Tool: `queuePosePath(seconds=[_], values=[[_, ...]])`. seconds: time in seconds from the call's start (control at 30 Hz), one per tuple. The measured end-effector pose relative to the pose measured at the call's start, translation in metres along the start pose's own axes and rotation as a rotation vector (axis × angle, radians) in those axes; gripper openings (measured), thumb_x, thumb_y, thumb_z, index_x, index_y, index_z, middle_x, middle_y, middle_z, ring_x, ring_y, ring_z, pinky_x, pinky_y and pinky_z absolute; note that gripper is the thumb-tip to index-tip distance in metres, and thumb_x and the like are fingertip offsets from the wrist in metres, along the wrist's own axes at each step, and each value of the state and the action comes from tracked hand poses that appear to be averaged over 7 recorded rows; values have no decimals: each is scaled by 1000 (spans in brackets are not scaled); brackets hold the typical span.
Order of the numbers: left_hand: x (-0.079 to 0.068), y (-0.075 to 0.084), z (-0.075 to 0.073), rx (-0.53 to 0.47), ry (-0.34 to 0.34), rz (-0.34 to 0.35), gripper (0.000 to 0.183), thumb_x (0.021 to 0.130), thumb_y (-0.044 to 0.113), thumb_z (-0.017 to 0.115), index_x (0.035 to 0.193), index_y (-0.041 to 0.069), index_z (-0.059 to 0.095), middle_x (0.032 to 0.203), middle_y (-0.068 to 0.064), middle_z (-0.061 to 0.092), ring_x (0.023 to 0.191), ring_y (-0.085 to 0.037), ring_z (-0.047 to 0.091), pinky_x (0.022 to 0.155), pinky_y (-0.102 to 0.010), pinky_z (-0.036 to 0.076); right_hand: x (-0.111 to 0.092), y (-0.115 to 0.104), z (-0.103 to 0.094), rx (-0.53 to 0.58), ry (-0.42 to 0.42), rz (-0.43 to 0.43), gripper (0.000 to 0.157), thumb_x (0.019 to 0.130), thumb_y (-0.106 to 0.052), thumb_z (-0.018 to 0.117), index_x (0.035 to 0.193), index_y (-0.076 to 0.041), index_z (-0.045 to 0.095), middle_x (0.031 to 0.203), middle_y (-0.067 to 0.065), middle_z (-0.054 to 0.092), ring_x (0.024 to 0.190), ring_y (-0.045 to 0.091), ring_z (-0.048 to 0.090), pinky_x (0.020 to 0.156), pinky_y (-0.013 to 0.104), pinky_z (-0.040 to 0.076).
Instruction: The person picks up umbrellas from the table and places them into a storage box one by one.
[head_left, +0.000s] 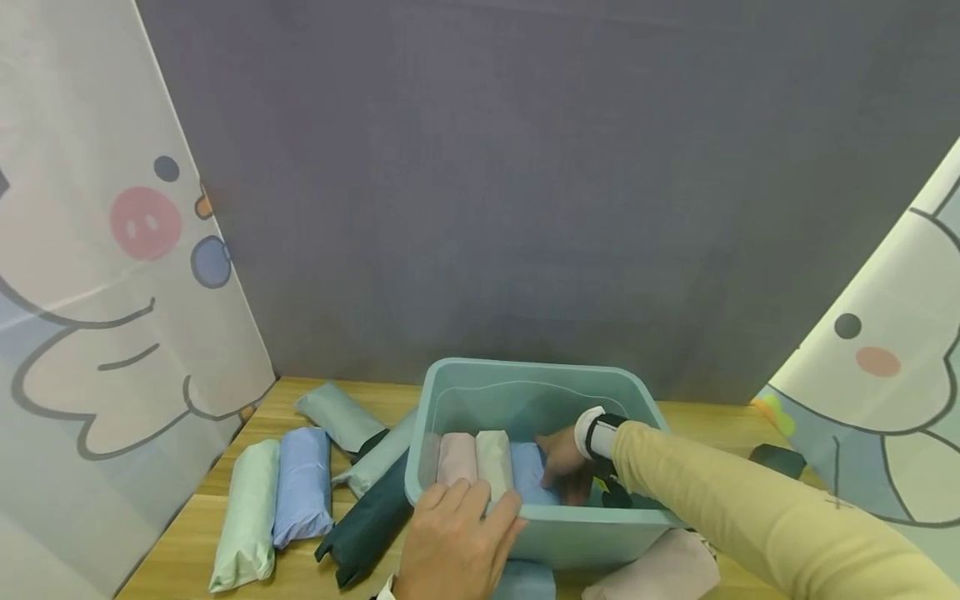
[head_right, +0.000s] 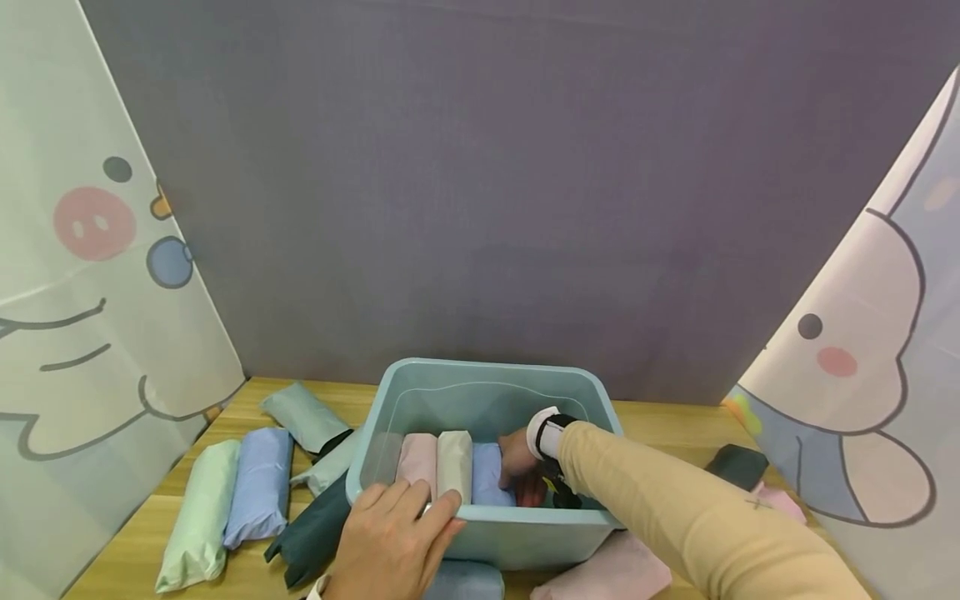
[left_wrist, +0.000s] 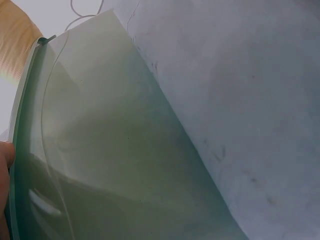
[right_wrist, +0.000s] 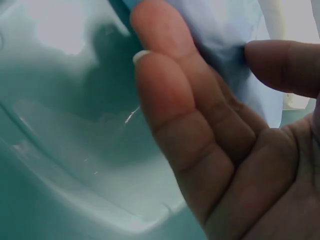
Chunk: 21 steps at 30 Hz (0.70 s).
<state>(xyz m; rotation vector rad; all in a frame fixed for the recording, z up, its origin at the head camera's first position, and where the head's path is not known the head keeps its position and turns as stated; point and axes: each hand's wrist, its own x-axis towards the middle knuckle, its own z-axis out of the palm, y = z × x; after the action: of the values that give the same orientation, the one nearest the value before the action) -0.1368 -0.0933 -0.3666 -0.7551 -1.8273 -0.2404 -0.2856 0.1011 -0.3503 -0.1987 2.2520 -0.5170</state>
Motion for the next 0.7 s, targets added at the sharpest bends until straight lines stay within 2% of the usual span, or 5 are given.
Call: queuePosePath(seconds=[0.17, 0.27, 0.47, 0.53, 0.7], values=[[0, 1, -2, 0, -4, 0, 35, 101, 37, 40, 81, 18, 62, 61, 4, 36, 49, -12, 38, 51, -23, 16, -4, -1, 3, -18, 4, -19, 84, 90, -17, 67, 151, -5, 11, 70, 16, 67, 49, 16, 61, 52, 31, 54], [1, 1, -3, -4, -16, -3, 35, 101, 37, 40, 82, 18, 62, 60, 4, 36, 50, -12, 38, 51, -23, 16, -8, -3, 2, -27, 25, -36, 74, 89, -15, 66, 146, -5, 20, 72, 18, 69, 50, 18, 63, 50, 32, 54], [0, 1, -1, -11, -23, -10, 34, 101, 37, 41, 85, 19, 64, 61, 4, 37, 51, -12, 41, 51, -22, 17, -15, -6, -8, -13, 73, -83, 73, 90, -13, 61, 150, -6, 20, 72, 18, 70, 57, 25, 68, 51, 33, 53], [0, 0, -1, -13, -26, -12, 33, 101, 37, 41, 85, 19, 64, 61, 4, 38, 51, -12, 42, 52, -22, 17, -16, -8, -11, 11, 89, -111, 72, 91, -12, 59, 151, -5, 19, 72, 17, 70, 57, 24, 68, 52, 33, 53], [1, 0, -1, -10, -14, -6, 33, 101, 37, 41, 85, 18, 63, 62, 4, 38, 51, -12, 41, 52, -22, 18, -16, -11, -22, 108, 113, -200, 59, 93, -13, 55, 145, -4, 30, 75, 16, 70, 58, 23, 68, 55, 34, 54]])
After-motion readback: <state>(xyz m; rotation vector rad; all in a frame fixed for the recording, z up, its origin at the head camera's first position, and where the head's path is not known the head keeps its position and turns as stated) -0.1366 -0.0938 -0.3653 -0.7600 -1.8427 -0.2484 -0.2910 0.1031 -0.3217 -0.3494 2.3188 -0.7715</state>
